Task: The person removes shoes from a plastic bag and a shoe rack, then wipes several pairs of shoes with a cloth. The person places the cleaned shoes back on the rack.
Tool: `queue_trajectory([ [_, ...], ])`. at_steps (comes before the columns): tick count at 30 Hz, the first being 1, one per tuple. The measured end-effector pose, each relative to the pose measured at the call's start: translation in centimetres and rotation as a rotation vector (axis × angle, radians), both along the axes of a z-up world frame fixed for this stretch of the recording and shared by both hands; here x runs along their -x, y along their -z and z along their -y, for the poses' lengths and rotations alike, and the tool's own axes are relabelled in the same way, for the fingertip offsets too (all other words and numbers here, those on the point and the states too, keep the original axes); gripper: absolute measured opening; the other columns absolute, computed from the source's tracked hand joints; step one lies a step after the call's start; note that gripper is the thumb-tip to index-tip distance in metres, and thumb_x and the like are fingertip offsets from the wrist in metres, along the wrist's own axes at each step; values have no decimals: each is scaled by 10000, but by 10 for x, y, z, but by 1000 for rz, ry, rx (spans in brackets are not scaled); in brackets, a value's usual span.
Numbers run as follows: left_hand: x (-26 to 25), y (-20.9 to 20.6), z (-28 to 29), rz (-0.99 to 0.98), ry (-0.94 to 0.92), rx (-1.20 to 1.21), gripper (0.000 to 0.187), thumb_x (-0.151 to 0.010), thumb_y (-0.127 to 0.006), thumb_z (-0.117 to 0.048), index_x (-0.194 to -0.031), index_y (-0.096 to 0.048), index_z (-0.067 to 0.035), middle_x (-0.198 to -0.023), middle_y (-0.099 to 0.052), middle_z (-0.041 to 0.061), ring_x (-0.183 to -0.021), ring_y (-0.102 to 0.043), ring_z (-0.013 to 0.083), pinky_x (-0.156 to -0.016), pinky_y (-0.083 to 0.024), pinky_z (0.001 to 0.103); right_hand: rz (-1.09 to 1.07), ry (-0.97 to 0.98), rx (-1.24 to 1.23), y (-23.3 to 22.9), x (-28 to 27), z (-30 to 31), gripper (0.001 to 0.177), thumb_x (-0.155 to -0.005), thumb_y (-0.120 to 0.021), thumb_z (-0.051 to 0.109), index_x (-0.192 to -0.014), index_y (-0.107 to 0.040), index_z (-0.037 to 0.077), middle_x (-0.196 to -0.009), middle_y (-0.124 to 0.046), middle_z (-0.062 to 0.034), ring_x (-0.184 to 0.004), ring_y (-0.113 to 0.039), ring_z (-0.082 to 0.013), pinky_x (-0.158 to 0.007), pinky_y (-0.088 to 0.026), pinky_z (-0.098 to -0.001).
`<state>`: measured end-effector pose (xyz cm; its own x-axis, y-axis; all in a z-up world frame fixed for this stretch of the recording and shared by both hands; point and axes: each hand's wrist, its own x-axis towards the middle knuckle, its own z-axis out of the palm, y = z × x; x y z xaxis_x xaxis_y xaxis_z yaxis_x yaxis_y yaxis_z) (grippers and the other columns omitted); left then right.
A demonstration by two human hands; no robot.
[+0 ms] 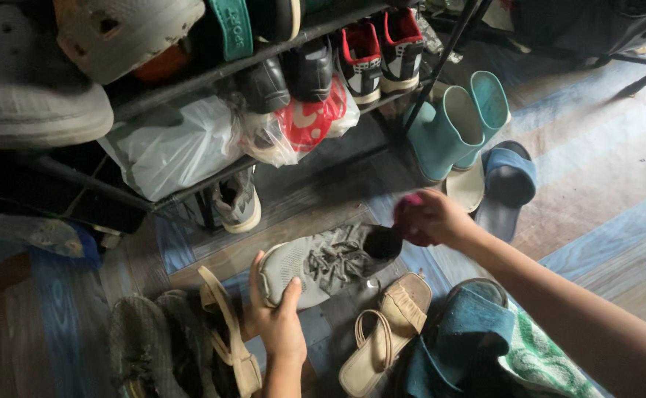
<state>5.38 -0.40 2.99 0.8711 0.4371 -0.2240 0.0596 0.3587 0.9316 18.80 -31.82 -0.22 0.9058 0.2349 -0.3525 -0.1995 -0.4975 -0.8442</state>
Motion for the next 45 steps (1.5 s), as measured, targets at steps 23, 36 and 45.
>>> queue_trajectory([
  [23, -30, -102, -41, 298, 291, -509, 549, -887, -696, 4, -1421, -588, -59, -1398, -667, 133, -1267, -651, 239, -1071, -516, 337, 675, -463, 81, -99, 34, -67, 853, -773, -774, 96, -1534, -392, 60, -1537, -440, -234, -1355, -486, -414, -1066, -445, -474],
  [36, -7, -166, -36, 170, 154, -575, 551, -871, -663, 32, -1406, -583, -70, -1381, -669, 89, -1209, -677, 192, -1017, -549, 312, 1076, -408, 405, -71, 38, -78, 195, -812, -679, 99, -1006, -678, 113, -864, -621, -39, -891, -586, -261, -814, -428, -410],
  [45, -13, -161, -69, 121, -28, -127, 658, -835, -606, 117, -1462, -551, -73, -1308, -672, 96, -1144, -674, 188, -997, -545, 313, 872, -543, 614, -10, 17, 11, 484, -695, -652, 172, -1162, -702, 57, -1001, -659, -81, -1005, -550, -273, -871, -447, -443],
])
